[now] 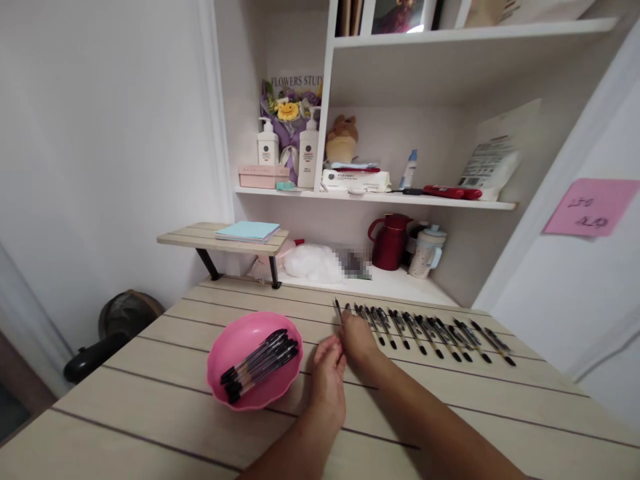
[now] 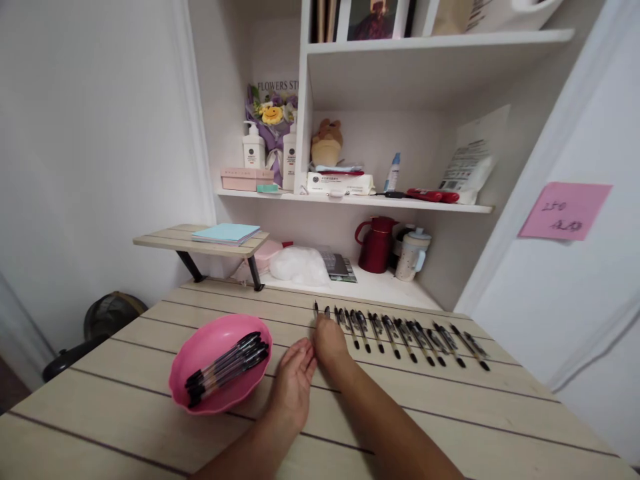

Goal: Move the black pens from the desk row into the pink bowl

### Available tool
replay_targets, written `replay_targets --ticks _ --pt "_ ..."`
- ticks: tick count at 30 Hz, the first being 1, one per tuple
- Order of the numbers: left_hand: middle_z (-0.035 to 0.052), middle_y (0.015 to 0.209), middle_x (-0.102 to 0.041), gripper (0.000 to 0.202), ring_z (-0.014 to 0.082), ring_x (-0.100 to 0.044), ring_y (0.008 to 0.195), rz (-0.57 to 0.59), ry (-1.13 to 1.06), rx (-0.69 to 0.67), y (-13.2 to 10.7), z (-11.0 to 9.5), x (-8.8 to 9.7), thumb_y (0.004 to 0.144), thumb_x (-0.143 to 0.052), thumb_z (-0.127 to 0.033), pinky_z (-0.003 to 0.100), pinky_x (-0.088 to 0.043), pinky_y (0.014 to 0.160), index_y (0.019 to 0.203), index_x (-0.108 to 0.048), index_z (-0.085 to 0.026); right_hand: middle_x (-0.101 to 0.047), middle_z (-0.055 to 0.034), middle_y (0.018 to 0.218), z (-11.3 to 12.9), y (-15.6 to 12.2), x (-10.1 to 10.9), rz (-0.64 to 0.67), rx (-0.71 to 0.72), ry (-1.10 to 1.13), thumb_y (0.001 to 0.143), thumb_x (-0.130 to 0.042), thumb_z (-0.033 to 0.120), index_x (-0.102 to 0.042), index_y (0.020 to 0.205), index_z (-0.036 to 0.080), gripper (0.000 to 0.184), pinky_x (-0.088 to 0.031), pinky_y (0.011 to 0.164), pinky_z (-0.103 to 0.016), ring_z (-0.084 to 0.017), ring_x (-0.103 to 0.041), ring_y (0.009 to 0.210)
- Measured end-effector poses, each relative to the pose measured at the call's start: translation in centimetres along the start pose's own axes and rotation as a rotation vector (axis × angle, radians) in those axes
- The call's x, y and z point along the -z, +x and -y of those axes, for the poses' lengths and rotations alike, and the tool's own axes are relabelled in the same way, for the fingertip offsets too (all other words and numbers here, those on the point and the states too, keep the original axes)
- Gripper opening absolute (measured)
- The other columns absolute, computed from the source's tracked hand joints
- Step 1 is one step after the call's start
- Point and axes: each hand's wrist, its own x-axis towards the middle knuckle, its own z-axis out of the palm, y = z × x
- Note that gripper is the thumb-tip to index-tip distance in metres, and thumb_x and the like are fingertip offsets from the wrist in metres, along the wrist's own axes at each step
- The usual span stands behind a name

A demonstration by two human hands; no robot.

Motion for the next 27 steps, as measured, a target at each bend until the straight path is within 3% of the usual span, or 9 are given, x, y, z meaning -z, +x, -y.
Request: replay_targets --ticks 4,14,27 --pt "0.0096 0.1 -0.061 0.021 0.0187 -0.056 0.101 0.008 0.037 0.005 0.11 0.08 0.05 0.066 -0.064 -0.021 0.03 -0.042 0.089 0.086 -0.06 -0.017 -0.063 -0.0186 0.092 0.16 0.76 -0.42 -0.014 -0.021 -0.035 0.078 -0.037 0.0 -0.054 0.102 0.006 0.03 -0.041 0.07 -0.025 -0.019 -0.062 0.083" --pt "0.0094 0.096 -0.061 0.02 0.0191 -0.056 0.098 0.048 0.031 0.005 0.1 0.19 -0.03 0.064 -0.065 -0.02 0.032 -0.041 0.089 0.083 -0.06 -0.016 -0.062 -0.0198 0.096 -0.45 1.16 -0.79 -0.004 -0.036 -0.087 0.08 -0.035 0.001 -0.054 0.103 0.005 0.03 -0.043 0.07 -0.025 -0.019 -0.063 0.086" --pt "0.0077 0.091 -0.061 0.018 0.0171 -0.057 0.092 0.031 0.033 -0.005 0.1 0.35 -0.09 0.062 -0.064 -0.018 0.03 -0.042 0.085 0.08 -0.059 -0.016 -0.062 -0.0186 0.095 -0.7 0.32 -0.56 -0.011 -0.029 -0.056 0.083 -0.044 0.022 -0.053 0.102 0.006 0.026 -0.042 0.071 -0.027 -0.021 -0.062 0.088"
